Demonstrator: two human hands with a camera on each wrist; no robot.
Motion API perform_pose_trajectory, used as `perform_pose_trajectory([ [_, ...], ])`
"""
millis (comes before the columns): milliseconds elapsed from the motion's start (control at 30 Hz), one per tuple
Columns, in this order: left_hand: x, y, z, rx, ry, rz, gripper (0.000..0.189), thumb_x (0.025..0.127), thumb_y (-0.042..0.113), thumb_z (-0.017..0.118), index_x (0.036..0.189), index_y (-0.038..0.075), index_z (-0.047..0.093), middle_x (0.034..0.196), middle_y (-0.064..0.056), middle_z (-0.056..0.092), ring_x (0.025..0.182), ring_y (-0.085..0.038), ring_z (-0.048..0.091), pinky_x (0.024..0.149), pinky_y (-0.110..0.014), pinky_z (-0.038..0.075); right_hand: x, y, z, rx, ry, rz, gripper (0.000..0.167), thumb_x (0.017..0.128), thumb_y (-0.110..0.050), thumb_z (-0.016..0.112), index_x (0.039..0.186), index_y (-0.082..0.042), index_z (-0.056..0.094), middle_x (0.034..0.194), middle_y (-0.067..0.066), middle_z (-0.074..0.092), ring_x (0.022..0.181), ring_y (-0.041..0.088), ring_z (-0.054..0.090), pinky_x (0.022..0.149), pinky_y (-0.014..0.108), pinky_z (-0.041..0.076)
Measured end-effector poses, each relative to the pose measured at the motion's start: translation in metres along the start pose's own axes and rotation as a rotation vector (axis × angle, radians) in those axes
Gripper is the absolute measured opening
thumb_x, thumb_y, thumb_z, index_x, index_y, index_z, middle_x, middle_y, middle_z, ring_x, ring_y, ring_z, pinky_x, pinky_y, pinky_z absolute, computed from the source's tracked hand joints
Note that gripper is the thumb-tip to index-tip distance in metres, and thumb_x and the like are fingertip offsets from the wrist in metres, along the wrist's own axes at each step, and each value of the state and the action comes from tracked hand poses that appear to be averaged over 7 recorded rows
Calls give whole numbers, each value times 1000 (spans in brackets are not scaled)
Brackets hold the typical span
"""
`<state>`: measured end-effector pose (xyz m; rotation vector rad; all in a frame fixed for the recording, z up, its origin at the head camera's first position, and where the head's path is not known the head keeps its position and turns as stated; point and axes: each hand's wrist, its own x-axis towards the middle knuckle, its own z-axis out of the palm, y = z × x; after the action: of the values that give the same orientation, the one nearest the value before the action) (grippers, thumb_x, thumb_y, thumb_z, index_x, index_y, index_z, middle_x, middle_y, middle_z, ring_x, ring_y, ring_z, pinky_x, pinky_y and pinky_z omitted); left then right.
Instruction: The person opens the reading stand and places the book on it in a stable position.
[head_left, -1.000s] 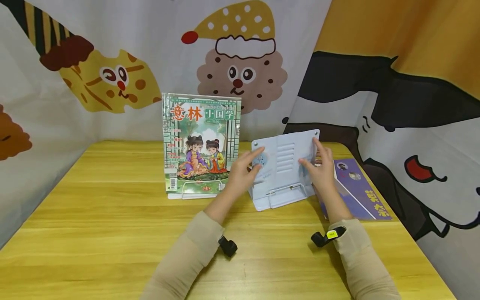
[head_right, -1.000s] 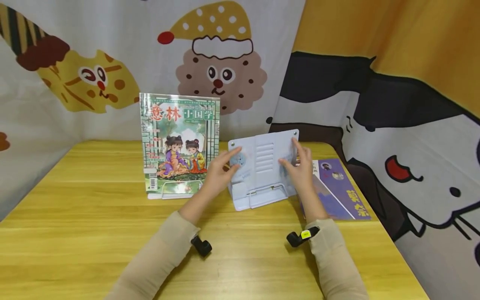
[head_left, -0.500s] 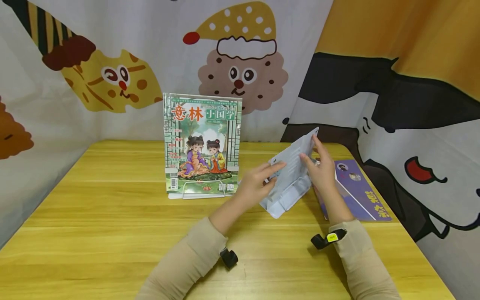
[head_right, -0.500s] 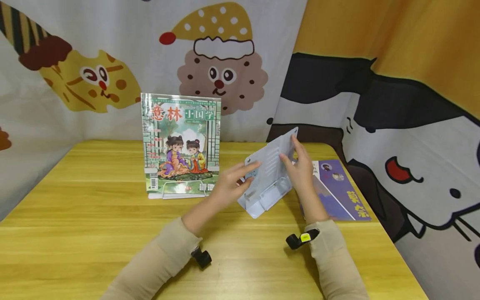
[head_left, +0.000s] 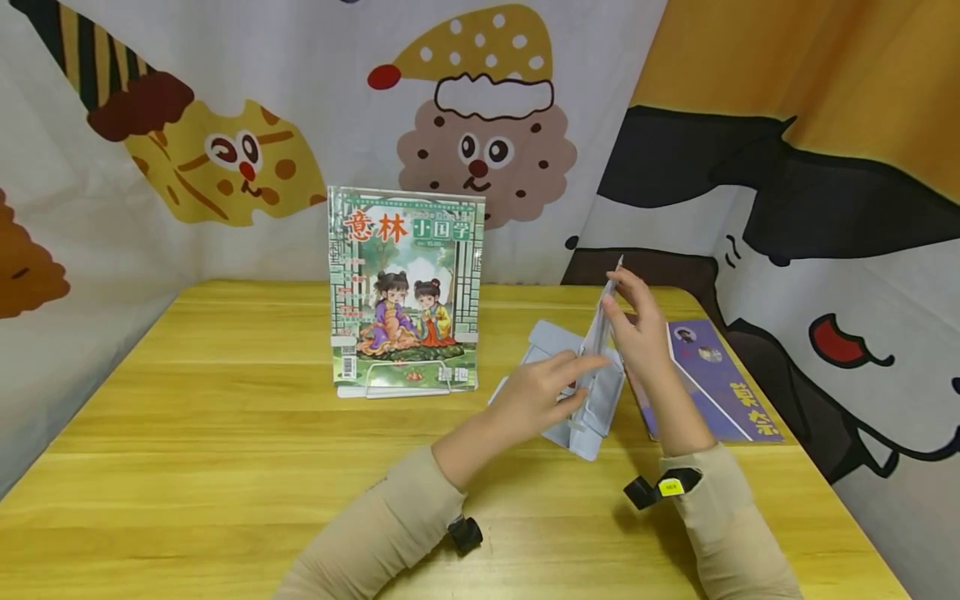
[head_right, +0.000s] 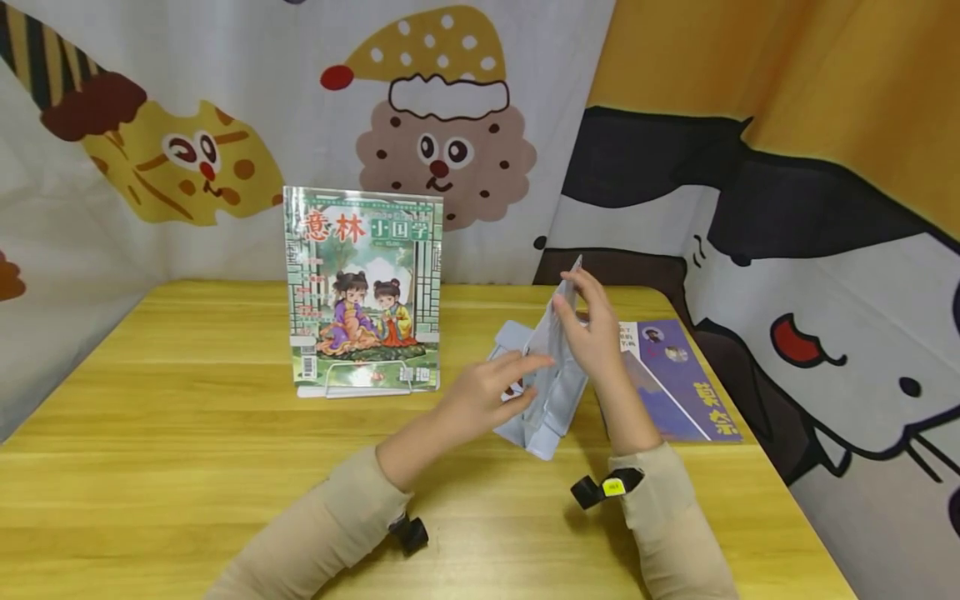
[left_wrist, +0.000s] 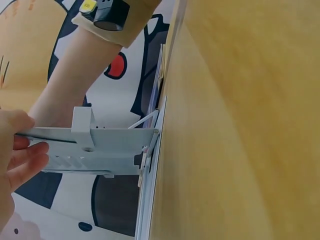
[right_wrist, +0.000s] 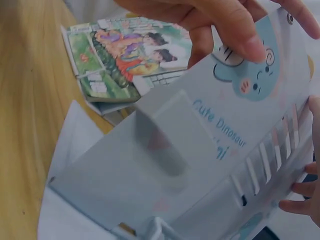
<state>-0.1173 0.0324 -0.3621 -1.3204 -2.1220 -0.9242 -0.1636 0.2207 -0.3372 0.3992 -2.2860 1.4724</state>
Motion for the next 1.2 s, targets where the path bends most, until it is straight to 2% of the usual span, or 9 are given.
perform_pose_trajectory([
  [100,1,3,0,22,-14,38,46,86,8,71,129,11,54,91,-2,61,60,-6,48,56,-9,35,-2,-17,-3,9,2,30,35,98,-13,53,129,3,49,142,17,42,126,36,45,87,36,44],
  [333,0,4,1,58,-62,111,46,90,16,68,133,10,50,96,-3,60,60,-4,45,55,-9,34,2,-1,-12,42,-25,118,34,97,-23,57,125,-3,50,144,12,40,129,36,42,96,58,39],
  [467,-1,2,2,12,-64,144,54,90,15,68,137,11,42,92,-3,58,58,-5,43,55,-10,34,4,5,-15,72,-34,98,33,97,-22,58,121,-1,51,145,12,38,127,38,44,93,44,47],
  [600,-2,0,2,-65,-48,140,60,88,15,71,138,11,38,95,-5,60,68,-7,55,61,-9,39,4,7,-17,116,-46,74,29,97,-16,56,119,2,51,145,13,38,125,40,45,90,36,47],
  [700,-4,-5,3,-109,-46,83,59,88,17,71,138,9,42,99,-5,63,81,-9,61,66,-9,43,5,8,-18,142,-65,66,28,96,-12,53,119,4,50,145,12,38,126,40,44,92,45,43],
  [767,-6,-11,4,-147,-49,18,55,88,16,71,137,6,47,101,-5,64,82,-10,62,65,-12,46,4,7,-18,158,-78,63,28,96,-10,51,120,5,50,146,11,38,126,41,43,94,51,41],
  [867,-10,-21,5,-185,-88,-88,46,89,12,69,132,4,55,102,-5,66,81,-12,62,66,-19,50,4,6,-18,197,-100,64,29,96,-6,48,121,8,52,146,13,39,127,41,42,97,51,39],
  [967,-15,-31,4,-178,-173,-210,36,91,13,66,126,6,61,103,-4,67,81,-13,61,68,-26,52,4,6,-17,237,-113,72,31,95,-3,45,122,8,54,146,12,40,127,41,42,100,46,38],
  [1200,-29,-51,0,-103,-408,-434,28,90,16,67,116,6,68,90,0,67,78,-9,61,67,-17,47,5,10,-17,314,-119,67,33,93,-3,44,123,8,55,145,14,40,126,42,43,92,27,45],
])
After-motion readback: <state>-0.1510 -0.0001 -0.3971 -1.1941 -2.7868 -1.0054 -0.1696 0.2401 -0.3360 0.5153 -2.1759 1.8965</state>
